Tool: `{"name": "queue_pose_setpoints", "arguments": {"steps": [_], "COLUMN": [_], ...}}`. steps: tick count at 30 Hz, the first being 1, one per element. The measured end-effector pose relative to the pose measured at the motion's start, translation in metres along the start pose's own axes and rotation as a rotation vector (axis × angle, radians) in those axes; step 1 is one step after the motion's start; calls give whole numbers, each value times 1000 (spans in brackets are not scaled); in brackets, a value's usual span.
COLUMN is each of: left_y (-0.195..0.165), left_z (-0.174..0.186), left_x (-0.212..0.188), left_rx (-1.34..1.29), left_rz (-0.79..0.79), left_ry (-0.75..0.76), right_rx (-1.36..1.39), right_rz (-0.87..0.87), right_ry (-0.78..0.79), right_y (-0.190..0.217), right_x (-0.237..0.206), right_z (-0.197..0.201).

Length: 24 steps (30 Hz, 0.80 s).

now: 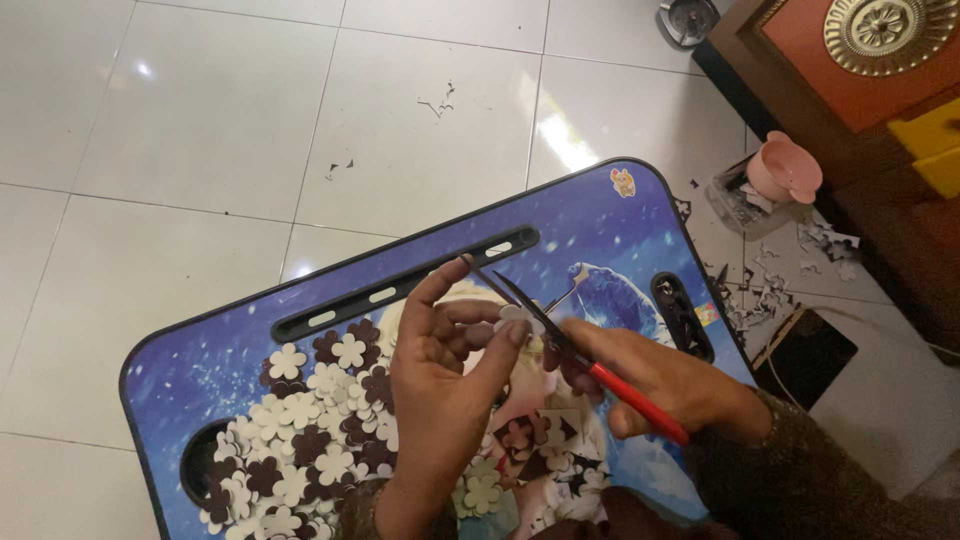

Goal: The person uses red-handled scissors to cut flower-shaped pieces from a sheet of white paper. They hold the paper with the left hand and cut with the right hand, placing the finished shapes onto a pile on a blue tray.

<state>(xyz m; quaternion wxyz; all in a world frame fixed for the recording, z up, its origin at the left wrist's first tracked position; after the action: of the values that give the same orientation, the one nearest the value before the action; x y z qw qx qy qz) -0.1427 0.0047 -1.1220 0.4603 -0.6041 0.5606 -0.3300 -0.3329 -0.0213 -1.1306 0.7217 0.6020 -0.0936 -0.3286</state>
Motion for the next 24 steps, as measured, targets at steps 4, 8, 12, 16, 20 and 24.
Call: {"name": "queue_pose_setpoints", "arguments": {"steps": [4, 8, 12, 16, 20, 24], "left_y": [2, 3, 6, 7, 7, 5], "left_z": [3, -4, -7, -7, -8, -7], "left_x": [1, -2, -4, -4, -4, -4], "left_rx": [26, -14, -52, -40, -62, -40], "left_rz": [55, 35, 114, 135, 96, 96], "left_ry": [-31, 8, 34, 41, 57, 54], "right_rx": [-1, 90, 102, 90, 133, 70], "right_rz": [-58, -34, 28, -35, -37, -88], "right_ry": [-1, -29, -64, -107, -131, -130], "right_y": [-4, -4, -1, -3, -4, -9], "right_x": [-1, 0, 0, 0, 2, 4], "right_z": [-1, -3, -5, -7, -9, -10]}}
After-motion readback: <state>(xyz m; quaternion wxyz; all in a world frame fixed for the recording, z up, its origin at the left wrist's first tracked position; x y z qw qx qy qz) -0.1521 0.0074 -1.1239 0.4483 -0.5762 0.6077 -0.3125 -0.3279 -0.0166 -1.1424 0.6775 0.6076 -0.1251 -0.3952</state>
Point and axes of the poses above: each hand's wrist, its own x-axis towards the middle knuckle, its own z-axis out of the back of the hand, y = z × x, the point moved 4 cm from there along x, towards the middle knuckle, and after that the axes turned 3 degrees about -x, right-handed, at the moved point
